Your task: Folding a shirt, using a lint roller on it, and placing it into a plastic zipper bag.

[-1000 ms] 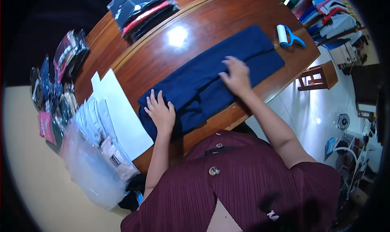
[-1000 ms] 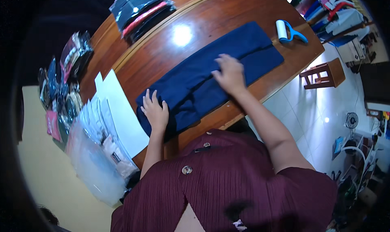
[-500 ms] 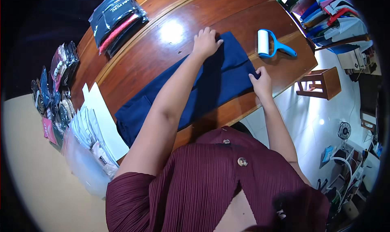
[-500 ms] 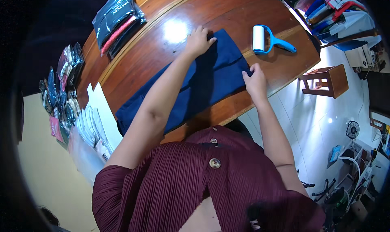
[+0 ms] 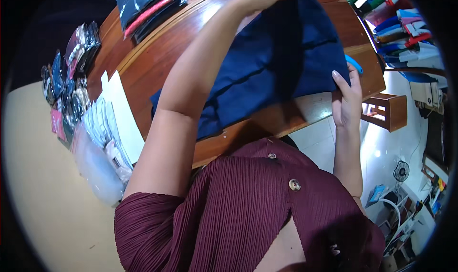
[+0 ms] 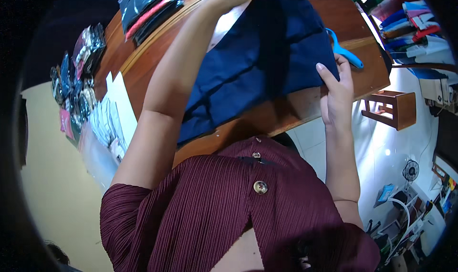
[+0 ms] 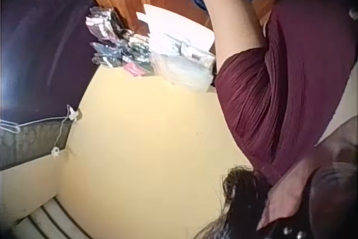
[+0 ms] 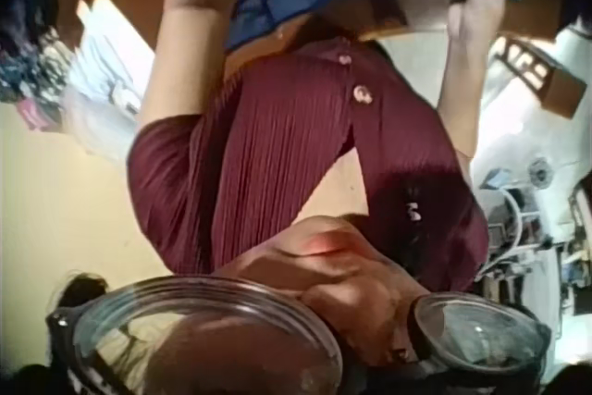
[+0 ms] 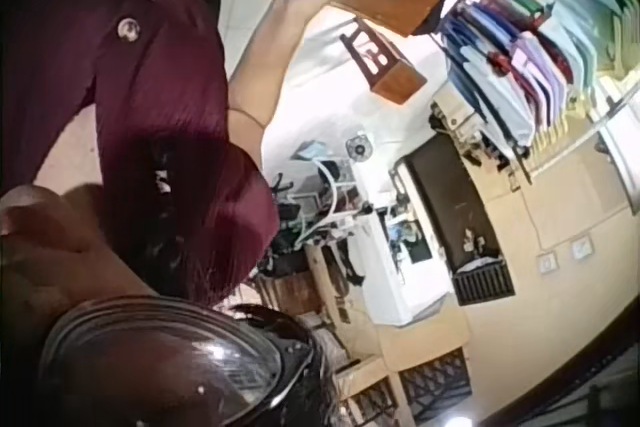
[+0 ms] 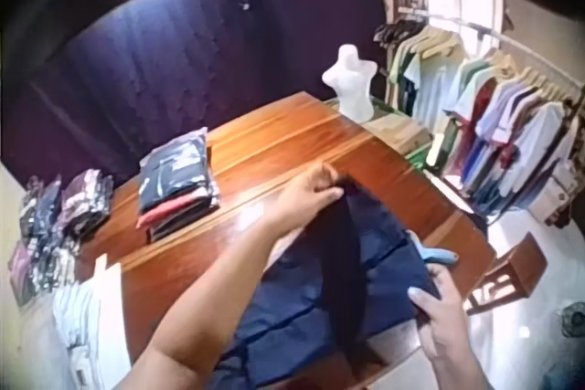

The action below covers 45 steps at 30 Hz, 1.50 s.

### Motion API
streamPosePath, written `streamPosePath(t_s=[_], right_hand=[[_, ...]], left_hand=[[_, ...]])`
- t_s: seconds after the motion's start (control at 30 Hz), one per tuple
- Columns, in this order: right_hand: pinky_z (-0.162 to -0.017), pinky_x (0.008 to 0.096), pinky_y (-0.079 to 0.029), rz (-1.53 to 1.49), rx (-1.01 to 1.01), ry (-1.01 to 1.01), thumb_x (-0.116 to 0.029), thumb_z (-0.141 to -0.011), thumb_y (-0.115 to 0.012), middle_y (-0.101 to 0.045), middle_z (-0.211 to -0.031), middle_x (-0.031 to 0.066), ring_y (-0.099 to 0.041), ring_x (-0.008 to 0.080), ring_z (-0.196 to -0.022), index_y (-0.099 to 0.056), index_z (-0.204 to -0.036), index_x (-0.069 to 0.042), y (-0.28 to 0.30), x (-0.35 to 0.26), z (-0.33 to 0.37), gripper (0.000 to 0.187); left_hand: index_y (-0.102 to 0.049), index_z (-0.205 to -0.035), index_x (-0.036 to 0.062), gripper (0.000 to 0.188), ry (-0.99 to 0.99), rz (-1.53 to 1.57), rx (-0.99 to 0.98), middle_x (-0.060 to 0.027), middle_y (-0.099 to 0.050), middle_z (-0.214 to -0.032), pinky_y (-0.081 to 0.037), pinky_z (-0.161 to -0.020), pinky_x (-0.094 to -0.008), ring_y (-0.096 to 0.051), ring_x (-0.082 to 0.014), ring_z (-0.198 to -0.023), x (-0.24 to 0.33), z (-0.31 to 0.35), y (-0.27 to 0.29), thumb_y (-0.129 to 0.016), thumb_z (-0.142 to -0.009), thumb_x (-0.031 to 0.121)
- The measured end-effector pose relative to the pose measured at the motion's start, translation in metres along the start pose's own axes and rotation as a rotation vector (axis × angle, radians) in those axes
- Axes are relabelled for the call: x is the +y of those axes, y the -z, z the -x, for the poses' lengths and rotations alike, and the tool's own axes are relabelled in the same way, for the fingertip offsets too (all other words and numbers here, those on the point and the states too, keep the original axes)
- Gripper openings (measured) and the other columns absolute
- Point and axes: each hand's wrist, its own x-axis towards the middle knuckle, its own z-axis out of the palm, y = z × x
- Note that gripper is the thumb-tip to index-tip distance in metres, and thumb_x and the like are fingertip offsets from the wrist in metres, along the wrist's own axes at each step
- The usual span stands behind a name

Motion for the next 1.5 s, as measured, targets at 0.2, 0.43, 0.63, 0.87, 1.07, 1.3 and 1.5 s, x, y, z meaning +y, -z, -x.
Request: streamPosePath(t_s=[0.2, 0.43, 0.63, 0.87, 1.07, 1.3, 1.5], right_hand=[[-0.092, 0.0298, -0.044, 0.566, -0.541, 0.469, -0.001, -0.078, -0.069, -0.05, -0.107, 0.0053, -0.054, 0.0171, -0.1, -0.048, -0.11, -0.007, -0.089, 0.017, 0.086, 0.038], [-0.073, 0.044, -0.051, 0.913, -1.113, 0.696, 0.004, -0.072, -0.063, -0.054, -0.095, 0.0149, -0.06, 0.0358, -0.086, -0.053, -0.098, -0.004, -0.201, 0.191, 0.159, 0.029], [-0.066, 0.044, -0.049, 1.068, -1.05, 0.833, 0.0, -0.071, -0.064, -0.051, -0.082, 0.0126, -0.058, 0.0333, -0.077, -0.051, -0.087, -0.006, -0.205, 0.281, 0.187, 0.022], [-0.065, 0.042, -0.048, 1.02, -1.028, 0.876, -0.009, -0.074, -0.069, -0.051, -0.082, 0.0117, -0.058, 0.0306, -0.075, -0.051, -0.085, -0.006, -0.22, 0.286, 0.212, 0.021], [-0.071, 0.0395, -0.049, 1.083, -1.007, 0.891, -0.014, -0.074, -0.073, -0.053, -0.086, 0.0097, -0.058, 0.0284, -0.081, -0.053, -0.087, -0.007, -0.214, 0.299, 0.219, 0.025], [-0.08, 0.0342, -0.048, 1.245, -0.939, 1.057, -0.033, -0.064, -0.084, -0.056, -0.095, 0.0073, -0.056, 0.0233, -0.093, -0.055, -0.092, -0.008, -0.21, 0.282, 0.219, 0.047], [-0.072, 0.0379, -0.052, 1.316, -1.114, 0.969, -0.017, -0.073, -0.076, -0.06, -0.086, 0.0089, -0.062, 0.027, -0.086, -0.055, -0.086, -0.005, -0.226, 0.277, 0.214, 0.027]], left_hand=[[-0.061, -0.115, -0.0024, 0.021, -0.137, -0.009, 0.004, -0.0068, -0.064, -0.112, -0.045, -0.098, -0.0284, -0.058, -0.015, -0.107, 0.021, 0.148, 0.129, -0.057, -0.096, 0.005], [-0.063, -0.092, 0.0048, 0.024, 0.108, -0.432, 0.176, -0.0076, -0.055, -0.101, -0.045, -0.096, -0.0333, -0.056, -0.0227, -0.105, -0.132, 0.374, 0.21, -0.056, -0.074, -0.01], [-0.066, -0.096, 0.0022, 0.031, 0.206, -0.323, 0.192, -0.0089, -0.061, -0.104, -0.048, -0.092, -0.0319, -0.06, -0.0218, -0.097, -0.193, 0.423, 0.197, -0.046, -0.076, -0.011], [-0.066, -0.099, 0.0025, 0.03, 0.25, 0.038, 0.162, -0.0054, -0.066, -0.106, -0.045, -0.085, -0.0309, -0.058, -0.0137, -0.093, -0.21, 0.422, 0.209, -0.041, -0.083, -0.003], [-0.066, -0.105, 0.0015, 0.027, 0.342, -0.05, 0.163, -0.0091, -0.069, -0.105, -0.044, -0.092, -0.0301, -0.061, -0.0183, -0.102, -0.195, 0.417, 0.208, -0.055, -0.095, 0.024], [-0.065, -0.111, 0.004, 0.038, 0.557, -0.436, -0.07, -0.0063, -0.067, -0.097, -0.048, -0.081, -0.0298, -0.061, -0.0174, -0.093, -0.167, 0.417, 0.209, -0.068, -0.091, 0.036], [-0.061, -0.098, 0.0145, 0.017, 0.719, 0.054, -0.033, 0.0046, -0.055, -0.083, -0.043, -0.067, -0.0232, -0.054, -0.0074, -0.079, -0.126, 0.431, 0.242, -0.07, -0.09, 0.027]])
